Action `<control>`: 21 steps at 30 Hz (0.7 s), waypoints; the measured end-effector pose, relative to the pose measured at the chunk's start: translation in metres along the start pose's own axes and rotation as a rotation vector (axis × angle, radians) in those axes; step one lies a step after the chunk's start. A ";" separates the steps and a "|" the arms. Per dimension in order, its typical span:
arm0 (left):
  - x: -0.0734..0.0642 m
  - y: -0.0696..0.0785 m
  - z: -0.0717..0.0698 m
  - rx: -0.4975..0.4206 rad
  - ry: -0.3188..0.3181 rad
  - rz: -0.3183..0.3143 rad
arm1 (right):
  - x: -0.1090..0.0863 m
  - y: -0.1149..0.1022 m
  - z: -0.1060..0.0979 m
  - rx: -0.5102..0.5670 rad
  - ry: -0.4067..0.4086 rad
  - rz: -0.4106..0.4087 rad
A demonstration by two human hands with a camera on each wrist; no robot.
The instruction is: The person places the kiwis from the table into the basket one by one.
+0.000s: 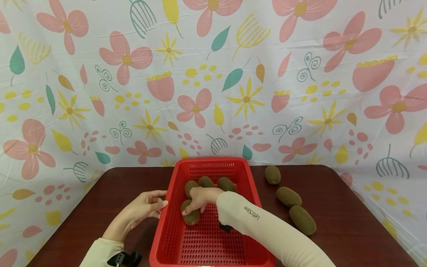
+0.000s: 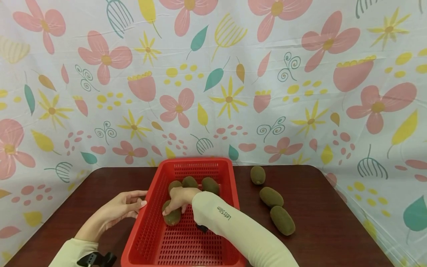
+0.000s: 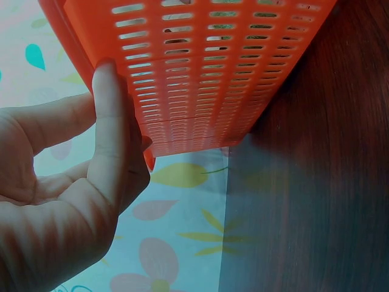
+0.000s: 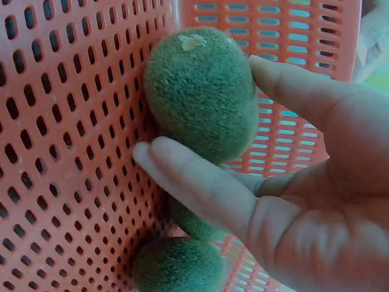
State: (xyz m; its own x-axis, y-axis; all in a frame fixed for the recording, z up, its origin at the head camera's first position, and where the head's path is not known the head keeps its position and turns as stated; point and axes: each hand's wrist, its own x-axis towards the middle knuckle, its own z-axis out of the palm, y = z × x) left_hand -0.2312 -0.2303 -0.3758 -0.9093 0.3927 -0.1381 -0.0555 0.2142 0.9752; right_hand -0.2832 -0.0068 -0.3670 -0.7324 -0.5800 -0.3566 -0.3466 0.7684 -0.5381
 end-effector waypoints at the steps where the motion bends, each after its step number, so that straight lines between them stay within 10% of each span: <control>1: 0.000 0.000 0.000 0.002 0.000 0.000 | -0.001 0.000 -0.001 -0.008 -0.004 0.007; 21: 0.000 0.000 0.000 -0.017 0.006 -0.001 | -0.020 -0.011 -0.024 -0.099 -0.066 0.067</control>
State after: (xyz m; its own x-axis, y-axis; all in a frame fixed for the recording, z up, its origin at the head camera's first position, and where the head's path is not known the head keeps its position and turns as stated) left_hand -0.2309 -0.2304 -0.3758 -0.9117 0.3870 -0.1382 -0.0634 0.1998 0.9778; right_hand -0.2787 0.0029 -0.3355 -0.7168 -0.5407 -0.4403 -0.3571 0.8270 -0.4342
